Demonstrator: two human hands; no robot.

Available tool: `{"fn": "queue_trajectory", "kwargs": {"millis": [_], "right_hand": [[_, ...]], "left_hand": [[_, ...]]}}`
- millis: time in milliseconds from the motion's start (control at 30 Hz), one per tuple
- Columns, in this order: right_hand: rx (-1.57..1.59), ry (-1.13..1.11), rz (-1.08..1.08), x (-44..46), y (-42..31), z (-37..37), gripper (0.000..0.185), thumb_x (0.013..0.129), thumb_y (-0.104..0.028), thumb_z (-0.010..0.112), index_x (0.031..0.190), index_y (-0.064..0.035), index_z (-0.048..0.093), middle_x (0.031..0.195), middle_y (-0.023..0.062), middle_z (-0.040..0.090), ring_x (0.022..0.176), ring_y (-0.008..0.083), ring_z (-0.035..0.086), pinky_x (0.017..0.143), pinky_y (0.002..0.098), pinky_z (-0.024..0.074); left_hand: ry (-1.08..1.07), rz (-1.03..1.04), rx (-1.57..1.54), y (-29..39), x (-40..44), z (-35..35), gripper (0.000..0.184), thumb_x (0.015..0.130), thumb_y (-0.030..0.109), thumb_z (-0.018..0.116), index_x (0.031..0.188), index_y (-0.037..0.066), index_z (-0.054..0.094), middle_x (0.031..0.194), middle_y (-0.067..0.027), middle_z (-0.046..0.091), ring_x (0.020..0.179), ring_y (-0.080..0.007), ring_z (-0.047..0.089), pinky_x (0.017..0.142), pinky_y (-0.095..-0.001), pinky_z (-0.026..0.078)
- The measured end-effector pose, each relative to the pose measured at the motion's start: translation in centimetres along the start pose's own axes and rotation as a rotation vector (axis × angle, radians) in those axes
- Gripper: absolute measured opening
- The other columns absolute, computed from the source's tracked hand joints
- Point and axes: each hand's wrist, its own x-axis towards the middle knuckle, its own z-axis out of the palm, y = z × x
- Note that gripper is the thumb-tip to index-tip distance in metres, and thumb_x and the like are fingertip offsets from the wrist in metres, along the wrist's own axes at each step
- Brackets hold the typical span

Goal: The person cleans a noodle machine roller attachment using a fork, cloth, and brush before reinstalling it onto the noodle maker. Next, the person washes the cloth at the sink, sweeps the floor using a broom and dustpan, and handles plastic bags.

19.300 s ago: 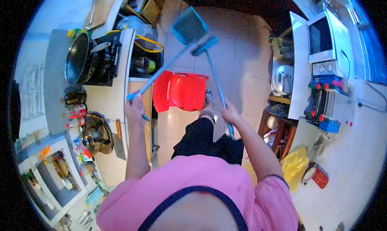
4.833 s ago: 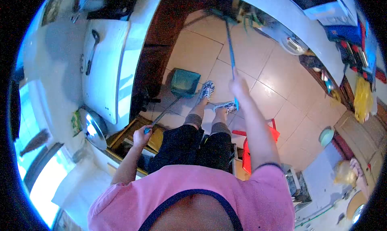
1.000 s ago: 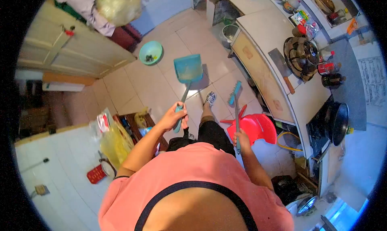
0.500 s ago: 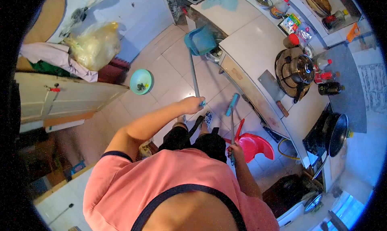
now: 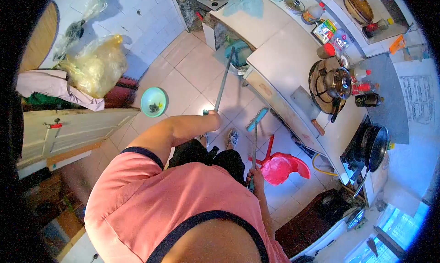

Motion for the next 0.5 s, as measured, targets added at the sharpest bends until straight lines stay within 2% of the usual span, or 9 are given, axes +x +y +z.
{"fn": "queue_trajectory", "kwargs": {"millis": [133, 500], "right_hand": [[-0.054, 0.052, 0.01, 0.3, -0.8, 1.4, 0.023, 0.082, -0.011, 0.047, 0.102, -0.0168, 0.039, 0.056, 0.0, 0.041, 0.039, 0.0115, 0.041, 0.033, 0.0269, 0.0337], [-0.012, 0.08, -0.042, 0.1, -1.7, 4.7, 0.029, 0.081, -0.01, 0.047, 0.108, -0.016, 0.04, 0.056, 0.0004, 0.041, 0.038, 0.0117, 0.04, 0.033, 0.0266, 0.0329]], "left_hand": [[0.154, 0.058, -0.013, -1.2, -2.7, -1.4, 0.038, 0.067, 0.014, 0.069, 0.104, 0.008, 0.064, 0.104, -0.0099, 0.062, 0.093, -0.0257, 0.06, 0.071, -0.0421, 0.05], [0.101, 0.032, 0.033, -3.4, -5.2, 1.2, 0.039, 0.067, 0.015, 0.07, 0.104, 0.008, 0.064, 0.104, -0.0091, 0.062, 0.093, -0.0251, 0.06, 0.07, -0.042, 0.05]]}}
